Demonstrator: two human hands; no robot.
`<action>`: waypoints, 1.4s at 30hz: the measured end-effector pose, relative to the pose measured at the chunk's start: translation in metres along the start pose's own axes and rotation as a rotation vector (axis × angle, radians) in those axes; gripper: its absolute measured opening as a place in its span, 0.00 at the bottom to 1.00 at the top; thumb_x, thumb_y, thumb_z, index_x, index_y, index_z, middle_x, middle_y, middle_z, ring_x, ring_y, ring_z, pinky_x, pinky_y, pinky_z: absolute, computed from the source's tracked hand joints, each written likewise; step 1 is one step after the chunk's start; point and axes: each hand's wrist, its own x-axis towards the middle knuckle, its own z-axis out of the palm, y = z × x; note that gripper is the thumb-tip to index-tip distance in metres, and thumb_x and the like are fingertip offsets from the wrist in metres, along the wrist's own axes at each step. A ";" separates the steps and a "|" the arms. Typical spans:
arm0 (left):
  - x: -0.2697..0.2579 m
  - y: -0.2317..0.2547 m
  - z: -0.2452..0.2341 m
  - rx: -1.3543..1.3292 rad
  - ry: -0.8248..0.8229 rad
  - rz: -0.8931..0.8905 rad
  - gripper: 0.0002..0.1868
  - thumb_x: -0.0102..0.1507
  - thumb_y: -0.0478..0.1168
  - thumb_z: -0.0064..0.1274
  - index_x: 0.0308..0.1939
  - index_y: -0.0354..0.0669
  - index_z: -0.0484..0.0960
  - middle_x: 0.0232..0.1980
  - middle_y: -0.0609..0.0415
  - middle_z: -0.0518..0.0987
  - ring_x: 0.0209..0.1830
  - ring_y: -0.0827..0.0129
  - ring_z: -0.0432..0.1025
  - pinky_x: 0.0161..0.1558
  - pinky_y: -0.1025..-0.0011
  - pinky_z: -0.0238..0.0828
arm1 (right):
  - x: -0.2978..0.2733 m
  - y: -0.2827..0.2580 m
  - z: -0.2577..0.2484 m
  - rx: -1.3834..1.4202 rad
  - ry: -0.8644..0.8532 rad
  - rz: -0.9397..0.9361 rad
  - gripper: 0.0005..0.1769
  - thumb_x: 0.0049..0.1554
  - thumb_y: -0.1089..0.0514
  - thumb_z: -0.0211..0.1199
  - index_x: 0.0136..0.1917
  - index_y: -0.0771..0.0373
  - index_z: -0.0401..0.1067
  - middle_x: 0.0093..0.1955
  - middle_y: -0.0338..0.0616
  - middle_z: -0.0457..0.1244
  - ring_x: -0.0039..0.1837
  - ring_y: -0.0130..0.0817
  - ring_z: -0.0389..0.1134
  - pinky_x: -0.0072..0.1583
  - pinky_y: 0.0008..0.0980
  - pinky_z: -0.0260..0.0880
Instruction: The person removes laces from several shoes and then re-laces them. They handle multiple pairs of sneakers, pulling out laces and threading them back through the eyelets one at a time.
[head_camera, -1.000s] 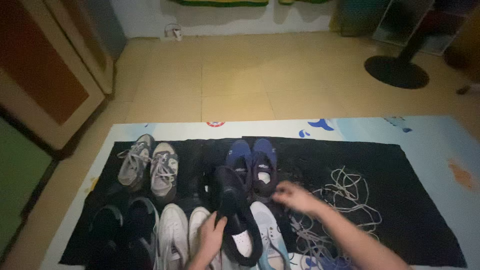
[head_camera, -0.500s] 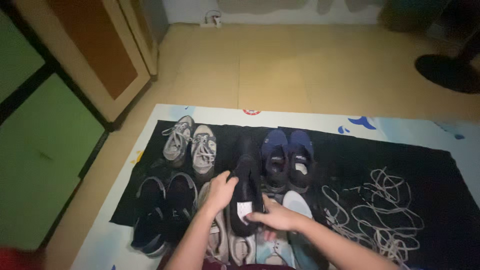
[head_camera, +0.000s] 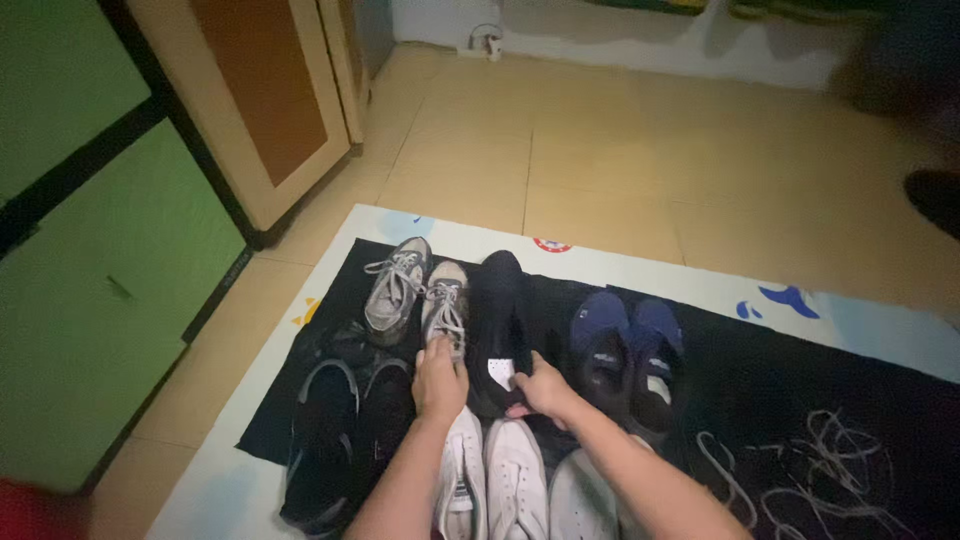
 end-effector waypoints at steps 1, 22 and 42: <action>0.001 -0.002 0.000 0.048 -0.051 0.002 0.22 0.56 0.36 0.57 0.55 0.40 0.76 0.60 0.47 0.74 0.57 0.46 0.69 0.56 0.55 0.68 | 0.007 0.001 0.003 0.001 0.012 0.002 0.44 0.59 0.65 0.55 0.82 0.64 0.37 0.66 0.67 0.62 0.43 0.56 0.75 0.42 0.41 0.81; 0.011 0.015 -0.055 -0.246 0.088 0.272 0.15 0.55 0.28 0.56 0.47 0.37 0.79 0.49 0.42 0.76 0.51 0.42 0.70 0.52 0.53 0.68 | 0.034 0.020 0.024 -0.280 0.261 -0.162 0.32 0.62 0.50 0.58 0.76 0.59 0.57 0.50 0.57 0.71 0.41 0.41 0.75 0.42 0.39 0.79; -0.190 0.166 -0.026 -0.272 -0.154 0.572 0.11 0.59 0.31 0.50 0.44 0.42 0.82 0.50 0.44 0.76 0.52 0.45 0.70 0.47 0.53 0.72 | -0.078 0.029 -0.126 -0.303 0.573 -0.475 0.19 0.58 0.47 0.66 0.48 0.67 0.80 0.40 0.47 0.72 0.43 0.33 0.69 0.49 0.36 0.71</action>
